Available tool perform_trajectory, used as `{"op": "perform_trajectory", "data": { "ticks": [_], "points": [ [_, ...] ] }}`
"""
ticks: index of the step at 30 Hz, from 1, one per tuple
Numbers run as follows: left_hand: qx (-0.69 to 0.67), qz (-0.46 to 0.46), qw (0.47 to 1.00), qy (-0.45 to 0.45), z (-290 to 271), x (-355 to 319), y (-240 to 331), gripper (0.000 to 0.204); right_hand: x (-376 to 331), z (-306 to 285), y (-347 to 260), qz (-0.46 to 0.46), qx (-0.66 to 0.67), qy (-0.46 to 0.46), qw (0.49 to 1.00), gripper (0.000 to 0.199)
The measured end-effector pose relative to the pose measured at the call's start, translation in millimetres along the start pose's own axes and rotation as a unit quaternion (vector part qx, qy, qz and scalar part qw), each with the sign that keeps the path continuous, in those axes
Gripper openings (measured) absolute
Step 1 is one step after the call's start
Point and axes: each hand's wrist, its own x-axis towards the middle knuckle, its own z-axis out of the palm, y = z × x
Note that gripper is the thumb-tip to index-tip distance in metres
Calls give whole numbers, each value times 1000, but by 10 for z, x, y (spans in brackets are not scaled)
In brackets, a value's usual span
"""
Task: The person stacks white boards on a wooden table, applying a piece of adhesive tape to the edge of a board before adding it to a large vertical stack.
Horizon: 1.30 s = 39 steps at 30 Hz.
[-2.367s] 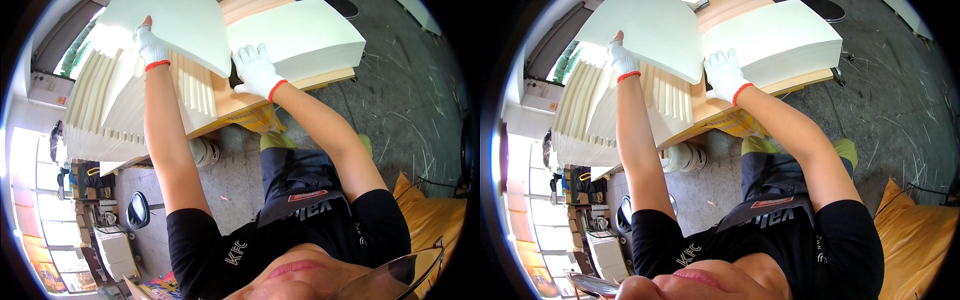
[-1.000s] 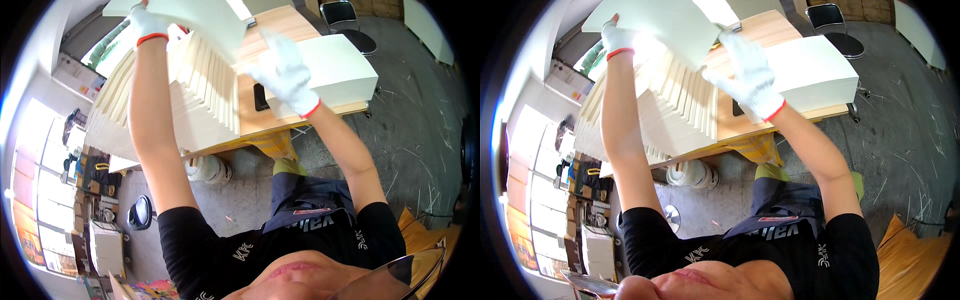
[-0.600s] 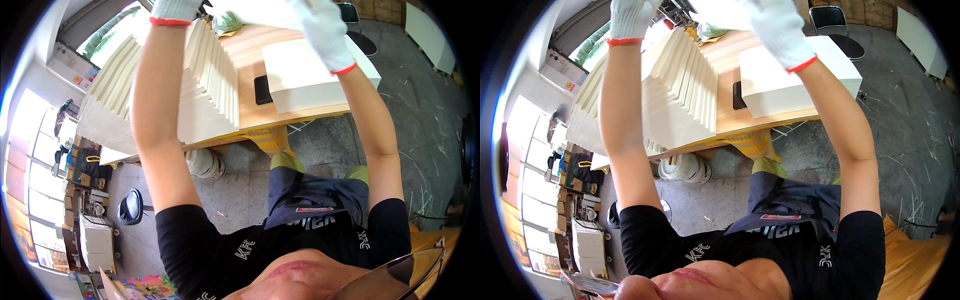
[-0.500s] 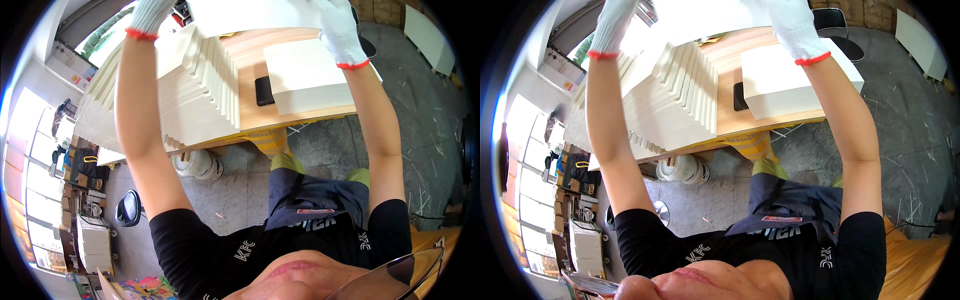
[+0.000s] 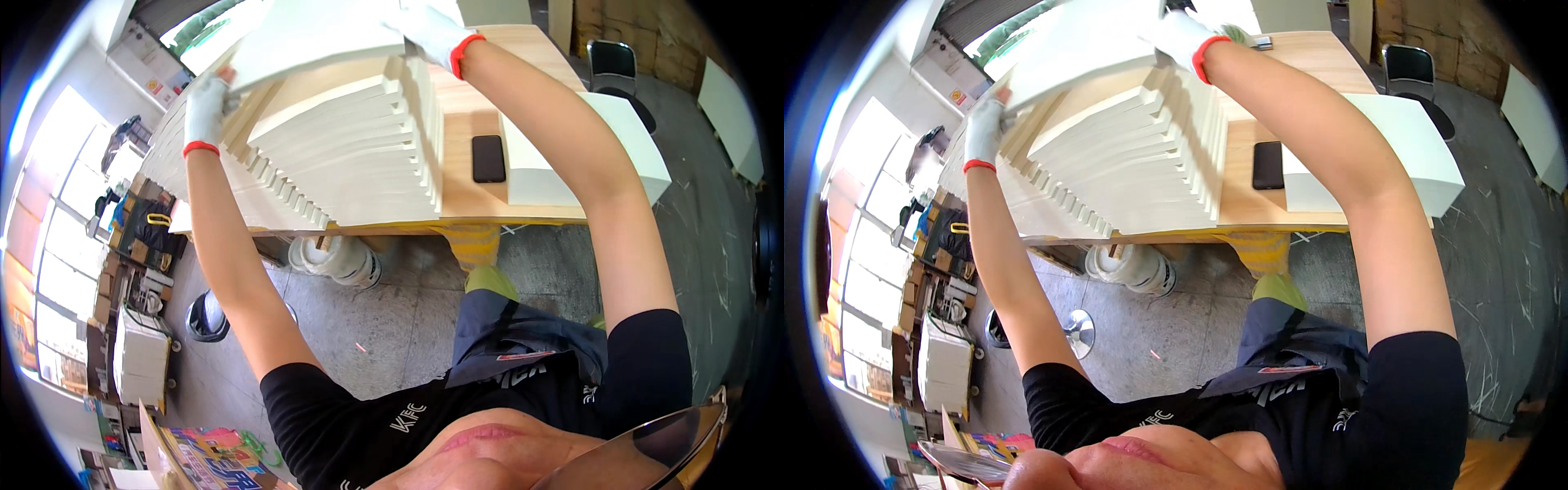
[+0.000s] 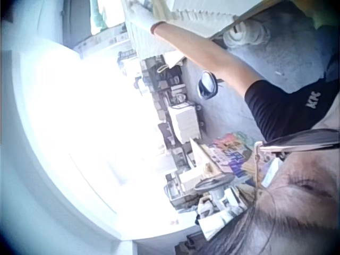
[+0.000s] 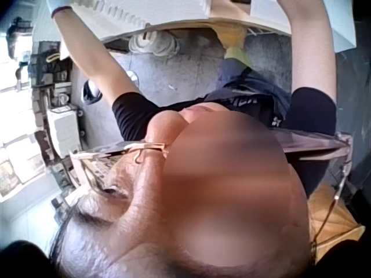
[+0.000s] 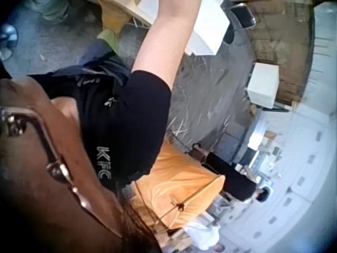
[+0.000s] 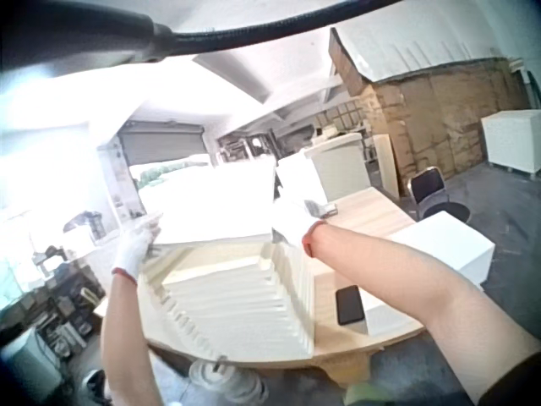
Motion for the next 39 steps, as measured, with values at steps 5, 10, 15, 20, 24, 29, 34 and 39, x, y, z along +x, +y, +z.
{"op": "perform_trajectory", "data": {
  "ticks": [5,10,15,20,24,29,34,39],
  "points": [
    [274,58,954,-107,-54,-264,-518,40,-137,12,186,-95,-386,-37,917,79],
    [203,106,957,-178,-205,-363,-594,43,-509,-56,21,-187,-503,7,844,66],
    [248,79,940,-218,-290,-303,-595,51,-631,47,162,-327,-479,-23,814,51],
    [272,72,930,-236,-247,-225,-590,56,-630,138,207,-324,-427,-21,844,37],
    [294,49,921,-251,-267,-232,-525,57,-616,158,235,-354,-414,-15,838,37],
    [260,28,930,-258,-309,-145,-591,56,-628,163,217,-328,-404,-35,853,38],
    [287,38,923,-252,-299,-175,-564,63,-600,156,264,-335,-369,-40,866,37],
    [246,41,938,-242,-301,-228,-580,56,-610,161,266,-340,-364,-44,866,37]
  ]
}}
